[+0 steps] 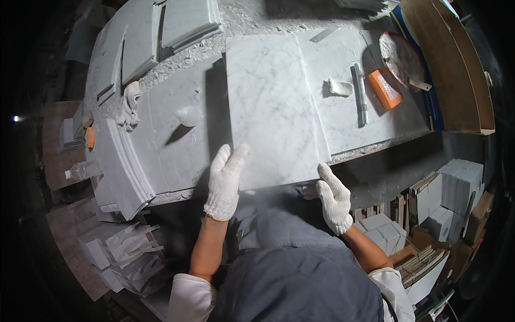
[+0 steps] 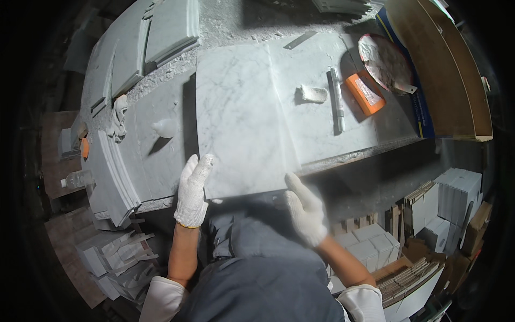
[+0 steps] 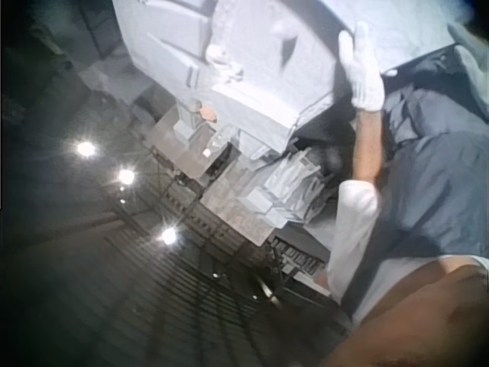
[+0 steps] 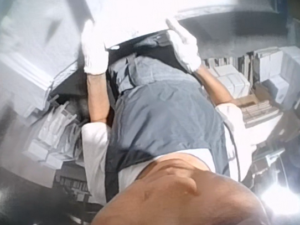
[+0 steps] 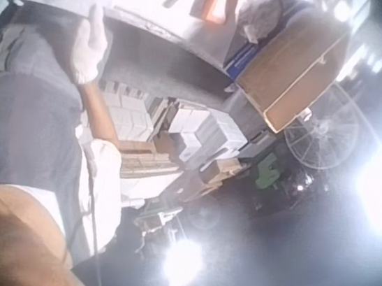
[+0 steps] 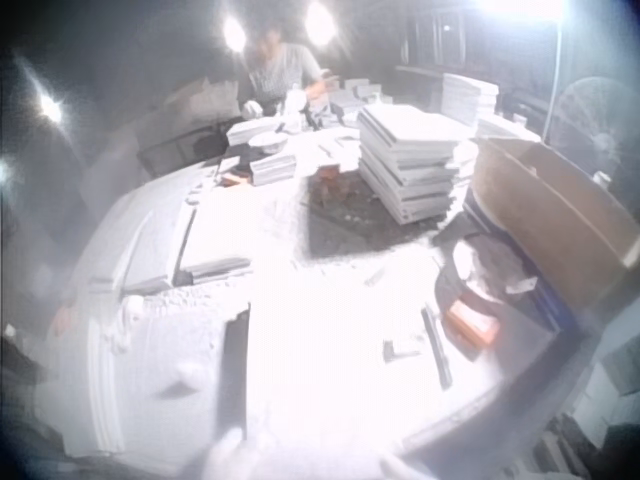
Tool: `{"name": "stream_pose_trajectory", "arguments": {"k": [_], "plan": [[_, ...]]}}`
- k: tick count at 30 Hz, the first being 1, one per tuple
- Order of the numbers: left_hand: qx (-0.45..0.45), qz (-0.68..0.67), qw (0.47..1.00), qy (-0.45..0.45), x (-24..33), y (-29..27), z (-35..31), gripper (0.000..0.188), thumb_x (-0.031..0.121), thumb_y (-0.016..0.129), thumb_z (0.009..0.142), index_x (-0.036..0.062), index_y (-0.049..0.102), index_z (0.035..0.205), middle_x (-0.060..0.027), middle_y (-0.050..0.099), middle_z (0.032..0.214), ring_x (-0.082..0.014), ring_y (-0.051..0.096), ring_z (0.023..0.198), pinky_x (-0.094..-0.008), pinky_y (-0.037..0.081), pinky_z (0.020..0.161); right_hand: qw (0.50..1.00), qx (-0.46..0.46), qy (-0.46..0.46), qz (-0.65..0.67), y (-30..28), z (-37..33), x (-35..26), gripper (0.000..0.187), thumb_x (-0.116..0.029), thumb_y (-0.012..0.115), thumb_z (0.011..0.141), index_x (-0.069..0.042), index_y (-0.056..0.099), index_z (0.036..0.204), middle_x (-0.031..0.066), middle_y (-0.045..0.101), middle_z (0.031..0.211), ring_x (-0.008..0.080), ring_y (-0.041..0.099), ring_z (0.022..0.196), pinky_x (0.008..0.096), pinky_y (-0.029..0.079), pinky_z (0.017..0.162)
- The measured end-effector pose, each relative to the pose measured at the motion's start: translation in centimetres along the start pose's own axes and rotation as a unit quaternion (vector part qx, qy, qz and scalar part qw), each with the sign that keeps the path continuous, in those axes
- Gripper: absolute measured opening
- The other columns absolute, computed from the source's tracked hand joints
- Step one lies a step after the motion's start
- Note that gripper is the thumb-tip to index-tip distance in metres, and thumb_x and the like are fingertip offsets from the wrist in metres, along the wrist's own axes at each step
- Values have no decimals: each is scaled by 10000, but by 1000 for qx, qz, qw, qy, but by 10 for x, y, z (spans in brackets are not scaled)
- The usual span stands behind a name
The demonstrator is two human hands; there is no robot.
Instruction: The person uses a metal scraper to remove excess material from the edges of white stone tiles on a workbench. They repeatedly scrape, wipe, and reposition tiles, then mark one tile with a marker before stacking it with others.
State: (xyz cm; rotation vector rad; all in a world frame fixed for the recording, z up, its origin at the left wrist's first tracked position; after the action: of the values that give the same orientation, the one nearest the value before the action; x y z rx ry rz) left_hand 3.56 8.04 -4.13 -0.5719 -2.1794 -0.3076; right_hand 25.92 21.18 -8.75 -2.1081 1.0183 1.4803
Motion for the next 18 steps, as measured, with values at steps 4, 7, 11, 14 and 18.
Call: {"name": "stream_pose_trajectory", "arguments": {"k": [4, 7, 11, 14, 18], "plan": [[-11, 64, 997, -49, -3, 9, 3, 507, 282, 679, 993, 22, 509, 1393, -70, 633, 1175, -118, 662, 842, -272, 556, 514, 995, 18, 62, 71, -2, -4, -5, 501, -139, 543, 1062, 101, 426, 1486, 209, 678, 1200, 233, 718, 959, 346, 601, 843], [36, 104, 994, -3, -1, 12, 3, 671, 240, 714, 971, -52, 403, 1488, -117, 573, 1355, -172, 580, 1161, -300, 491, 921, 987, 46, 80, 134, -2, -4, -11, 490, -106, 539, 1053, 104, 418, 1479, 209, 661, 1228, 248, 710, 988, 354, 602, 838], [77, 48, 995, 36, -1, 15, -8, 799, 184, 718, 967, -126, 271, 1551, -168, 447, 1535, -199, 446, 1380, -312, 337, 1167, 982, 55, 62, 169, 1, -2, -21, 455, -118, 539, 1054, 102, 429, 1436, 200, 674, 1137, 244, 709, 947, 357, 605, 827], [39, 6, 997, 66, 4, 22, -12, 761, 243, 723, 953, -153, 356, 1490, -221, 525, 1447, -225, 524, 1321, -319, 406, 1112, 978, 59, 88, 182, 2, -3, -19, 436, -125, 544, 1051, 96, 450, 1416, 194, 691, 1077, 231, 707, 927, 348, 599, 810], [15, 48, 988, 147, 17, 17, -21, 638, 147, 718, 954, -118, 425, 1456, -160, 612, 1344, -190, 596, 1216, -306, 467, 1045, 982, 57, 74, 163, 1, -12, -23, 437, -127, 556, 1034, 81, 463, 1406, 178, 713, 994, 220, 708, 896, 340, 591, 781]]}}
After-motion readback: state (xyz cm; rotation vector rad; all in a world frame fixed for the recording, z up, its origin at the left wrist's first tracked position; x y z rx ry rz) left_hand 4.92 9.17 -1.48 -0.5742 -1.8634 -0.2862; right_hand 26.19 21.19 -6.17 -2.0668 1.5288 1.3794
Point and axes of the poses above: each hand's wrist, its own z-axis towards the middle knuckle, its own y-axis out of the palm, x = y × z, the point moved 9 cm from there along z, towards the middle knuckle
